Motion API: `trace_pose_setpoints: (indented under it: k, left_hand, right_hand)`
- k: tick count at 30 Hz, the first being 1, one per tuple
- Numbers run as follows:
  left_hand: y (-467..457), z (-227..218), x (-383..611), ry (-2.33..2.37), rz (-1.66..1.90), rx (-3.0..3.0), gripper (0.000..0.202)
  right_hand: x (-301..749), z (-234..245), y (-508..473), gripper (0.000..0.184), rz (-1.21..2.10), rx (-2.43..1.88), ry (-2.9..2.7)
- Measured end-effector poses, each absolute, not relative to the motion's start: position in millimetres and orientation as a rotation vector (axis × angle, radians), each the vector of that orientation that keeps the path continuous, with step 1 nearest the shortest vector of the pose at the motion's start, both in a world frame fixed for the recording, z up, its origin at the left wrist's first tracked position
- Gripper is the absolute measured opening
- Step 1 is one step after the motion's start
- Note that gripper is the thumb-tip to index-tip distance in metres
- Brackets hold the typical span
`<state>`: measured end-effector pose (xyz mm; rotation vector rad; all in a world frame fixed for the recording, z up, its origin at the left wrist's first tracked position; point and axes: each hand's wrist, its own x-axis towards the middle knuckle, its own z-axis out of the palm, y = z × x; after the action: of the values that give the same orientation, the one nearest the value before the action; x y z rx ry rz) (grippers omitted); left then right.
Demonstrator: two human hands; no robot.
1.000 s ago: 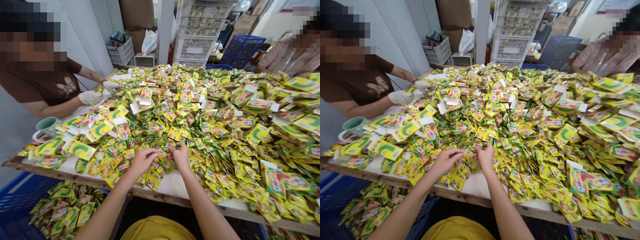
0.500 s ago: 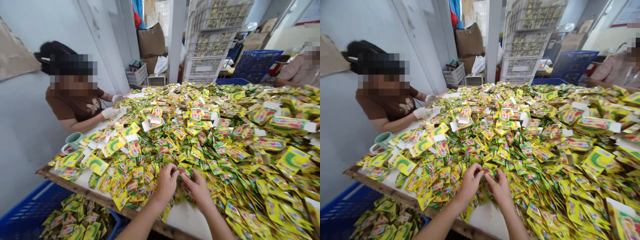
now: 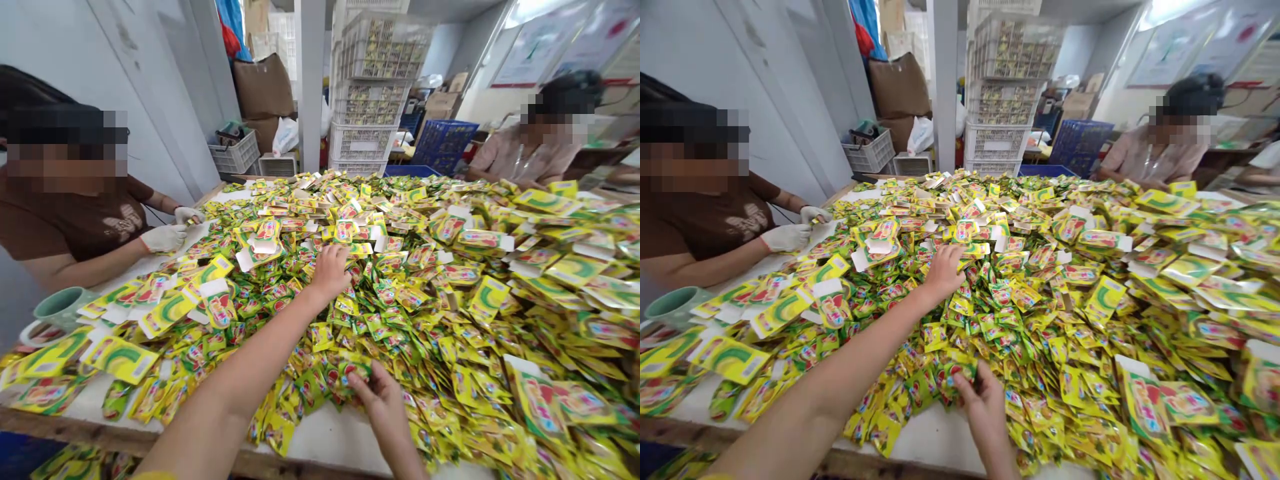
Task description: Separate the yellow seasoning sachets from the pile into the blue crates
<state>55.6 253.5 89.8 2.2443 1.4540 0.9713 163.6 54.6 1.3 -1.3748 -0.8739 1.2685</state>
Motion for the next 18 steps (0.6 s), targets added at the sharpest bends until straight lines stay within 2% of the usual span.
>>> trace_pose_setpoints:
  k: [2,5,7,11,13,18]
  left_hand:
    - [275.9,96.3,69.5,1.499,0.945,2.264,0.05]
    - [275.3,99.6,65.9,1.579,0.933,2.232,0.036]
    - [251.8,96.2,45.9,1.624,0.936,2.193,0.035]
    - [169.3,74.8,-13.6,1.589,0.911,2.015,0.054]
    - [125.2,59.1,-37.8,1.533,0.842,1.895,0.056]
    - [57.7,24.9,-60.5,1.549,0.71,1.74,0.036]
  right_hand:
    - [162.3,-4.0,41.6,0.031,1.323,-1.375,-0.93]
    - [169.9,-6.2,30.1,0.032,1.331,-1.389,-0.974]
    - [180.7,0.0,30.0,0.032,1.302,-1.393,-0.93]
    - [195.5,30.9,48.0,0.028,1.099,-1.362,-0.873]
    - [189.4,46.3,63.9,0.027,0.984,-1.288,-0.959]
    - [140.9,42.3,91.7,0.02,0.8,-1.248,-1.392]
